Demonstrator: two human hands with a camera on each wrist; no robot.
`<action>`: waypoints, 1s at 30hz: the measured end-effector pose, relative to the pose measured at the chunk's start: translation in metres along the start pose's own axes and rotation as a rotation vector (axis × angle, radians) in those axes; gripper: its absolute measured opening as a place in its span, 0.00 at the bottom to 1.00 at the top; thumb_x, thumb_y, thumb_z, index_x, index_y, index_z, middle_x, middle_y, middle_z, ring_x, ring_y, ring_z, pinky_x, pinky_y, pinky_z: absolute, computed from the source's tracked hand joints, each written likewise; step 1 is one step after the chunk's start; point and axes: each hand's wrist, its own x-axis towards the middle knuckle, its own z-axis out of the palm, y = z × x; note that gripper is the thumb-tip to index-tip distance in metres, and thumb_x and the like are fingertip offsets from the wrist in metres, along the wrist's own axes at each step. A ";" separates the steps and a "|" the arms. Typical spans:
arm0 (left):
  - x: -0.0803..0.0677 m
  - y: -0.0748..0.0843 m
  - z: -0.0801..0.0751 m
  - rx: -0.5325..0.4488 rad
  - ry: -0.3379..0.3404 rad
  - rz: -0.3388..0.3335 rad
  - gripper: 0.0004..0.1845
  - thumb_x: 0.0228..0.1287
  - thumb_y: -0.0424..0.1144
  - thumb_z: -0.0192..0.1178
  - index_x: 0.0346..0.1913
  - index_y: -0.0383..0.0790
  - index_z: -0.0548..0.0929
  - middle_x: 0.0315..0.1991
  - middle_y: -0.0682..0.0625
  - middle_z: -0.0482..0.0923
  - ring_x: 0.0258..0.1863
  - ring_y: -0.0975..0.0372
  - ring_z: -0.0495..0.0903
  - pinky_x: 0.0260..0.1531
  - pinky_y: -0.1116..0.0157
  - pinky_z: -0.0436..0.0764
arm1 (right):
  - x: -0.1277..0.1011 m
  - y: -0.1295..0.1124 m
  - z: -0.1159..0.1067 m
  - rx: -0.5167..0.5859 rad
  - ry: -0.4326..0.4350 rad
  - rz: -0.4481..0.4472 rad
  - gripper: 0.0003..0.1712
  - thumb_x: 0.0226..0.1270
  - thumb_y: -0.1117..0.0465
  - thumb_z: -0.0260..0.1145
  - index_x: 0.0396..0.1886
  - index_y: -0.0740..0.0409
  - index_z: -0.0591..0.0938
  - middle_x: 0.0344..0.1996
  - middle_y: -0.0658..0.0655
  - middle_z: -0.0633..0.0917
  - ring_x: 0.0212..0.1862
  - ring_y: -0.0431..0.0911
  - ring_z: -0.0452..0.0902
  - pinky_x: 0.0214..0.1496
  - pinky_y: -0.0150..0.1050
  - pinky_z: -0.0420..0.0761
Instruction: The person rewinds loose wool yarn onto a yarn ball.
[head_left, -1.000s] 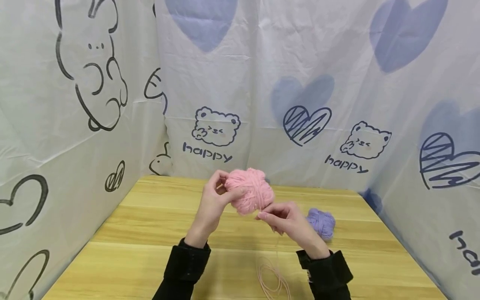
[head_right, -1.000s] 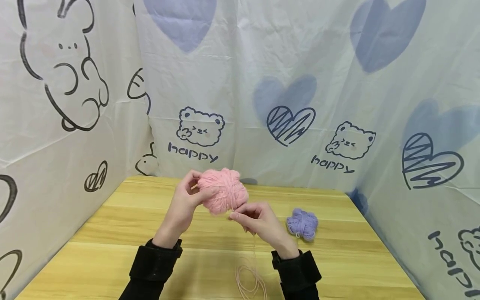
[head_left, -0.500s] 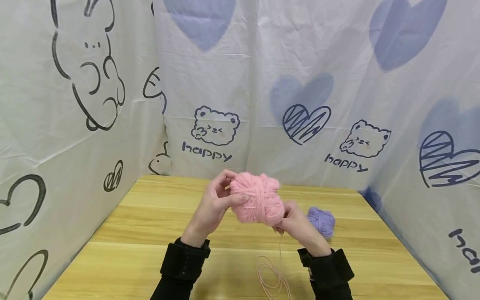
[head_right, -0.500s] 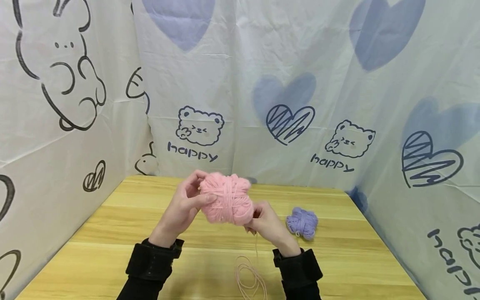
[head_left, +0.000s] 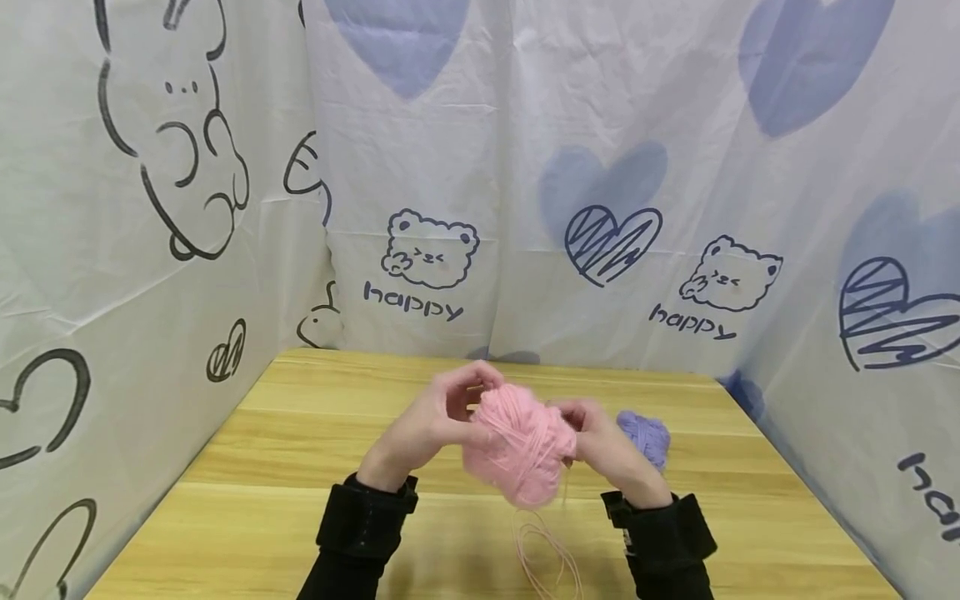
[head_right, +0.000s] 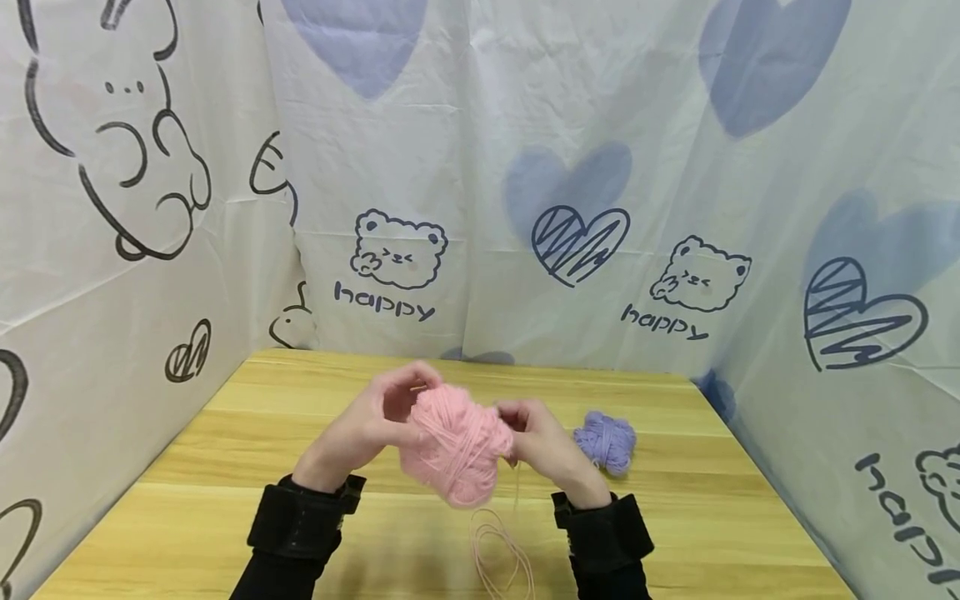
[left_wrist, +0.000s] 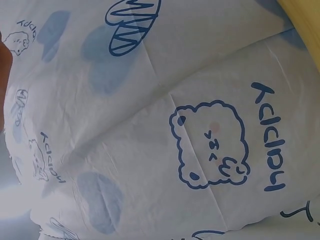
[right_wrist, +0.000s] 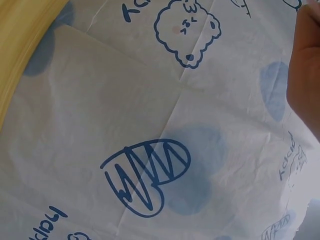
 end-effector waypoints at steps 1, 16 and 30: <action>0.000 0.000 0.000 0.017 -0.020 -0.004 0.21 0.48 0.25 0.64 0.48 0.30 0.73 0.44 0.51 0.77 0.42 0.62 0.78 0.42 0.67 0.83 | 0.000 -0.001 0.000 0.004 0.012 0.011 0.04 0.66 0.68 0.58 0.35 0.60 0.79 0.23 0.43 0.77 0.23 0.32 0.69 0.23 0.26 0.73; 0.007 -0.005 0.003 0.392 0.134 -0.081 0.21 0.45 0.30 0.70 0.45 0.42 0.77 0.39 0.48 0.76 0.39 0.60 0.74 0.37 0.67 0.80 | -0.004 -0.012 0.004 0.062 0.193 -0.117 0.08 0.72 0.62 0.56 0.38 0.62 0.79 0.19 0.46 0.75 0.18 0.39 0.63 0.16 0.37 0.63; 0.009 -0.005 0.004 0.157 0.538 0.002 0.20 0.51 0.27 0.68 0.45 0.38 0.73 0.46 0.50 0.75 0.46 0.59 0.76 0.44 0.66 0.81 | -0.003 -0.015 0.010 0.030 0.046 -0.130 0.10 0.68 0.65 0.61 0.39 0.70 0.83 0.19 0.47 0.79 0.17 0.39 0.66 0.16 0.32 0.70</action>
